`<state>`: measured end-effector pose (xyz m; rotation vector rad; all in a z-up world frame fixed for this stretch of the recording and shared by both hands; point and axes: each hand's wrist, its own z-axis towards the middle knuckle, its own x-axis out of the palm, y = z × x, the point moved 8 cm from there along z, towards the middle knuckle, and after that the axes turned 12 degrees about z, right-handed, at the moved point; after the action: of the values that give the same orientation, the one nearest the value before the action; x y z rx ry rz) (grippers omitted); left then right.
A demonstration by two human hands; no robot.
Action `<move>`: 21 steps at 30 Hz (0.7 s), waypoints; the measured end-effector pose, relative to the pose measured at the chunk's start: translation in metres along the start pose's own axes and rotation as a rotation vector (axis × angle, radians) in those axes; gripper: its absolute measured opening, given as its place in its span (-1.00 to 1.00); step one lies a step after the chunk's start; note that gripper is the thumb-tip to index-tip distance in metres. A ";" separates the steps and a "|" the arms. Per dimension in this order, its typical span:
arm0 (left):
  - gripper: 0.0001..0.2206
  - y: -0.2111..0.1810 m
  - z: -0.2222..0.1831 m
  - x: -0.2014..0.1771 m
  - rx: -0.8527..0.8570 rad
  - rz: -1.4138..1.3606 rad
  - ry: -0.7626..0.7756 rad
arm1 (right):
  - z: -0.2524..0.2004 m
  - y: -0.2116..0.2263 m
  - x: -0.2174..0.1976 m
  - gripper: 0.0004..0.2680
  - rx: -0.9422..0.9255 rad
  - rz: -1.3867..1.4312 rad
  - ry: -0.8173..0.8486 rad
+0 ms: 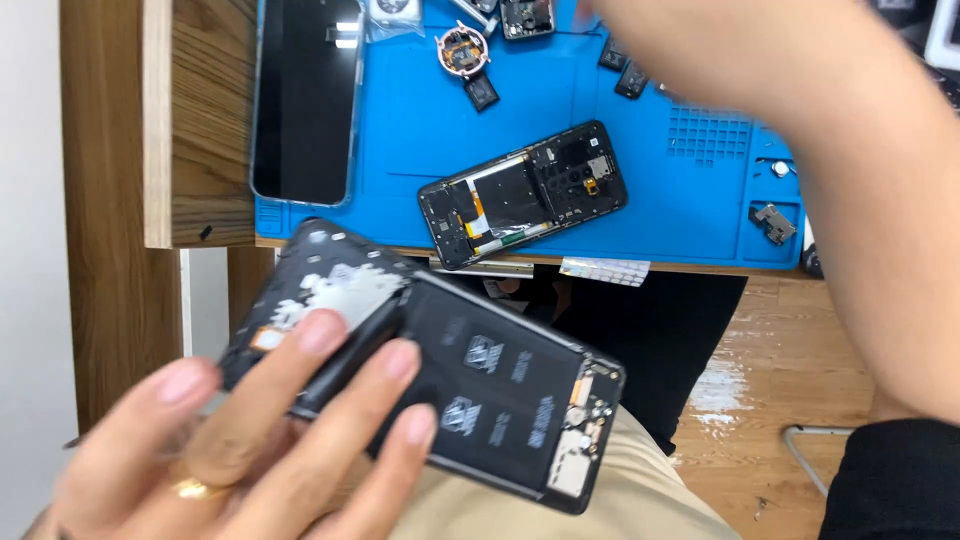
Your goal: Repair a smartphone by applying a screen protector and handling internal components at a workbench.
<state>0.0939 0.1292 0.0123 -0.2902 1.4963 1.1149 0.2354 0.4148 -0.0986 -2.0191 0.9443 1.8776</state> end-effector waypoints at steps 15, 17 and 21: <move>-0.02 -0.019 0.092 0.139 -0.342 -0.375 0.155 | -0.321 -0.007 0.185 -0.74 0.526 1.605 -0.472; -0.09 -0.019 0.096 0.146 -0.363 -0.419 0.131 | -0.328 -0.007 0.192 -0.68 0.537 1.669 -0.478; -0.10 -0.018 0.100 0.140 -0.369 -0.477 0.094 | -0.324 -0.008 0.200 -0.61 0.514 1.736 -0.529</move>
<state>0.1313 0.2523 -0.1039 -0.9159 1.2028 0.9872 0.4970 0.1773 -0.2413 0.0203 2.9231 1.9513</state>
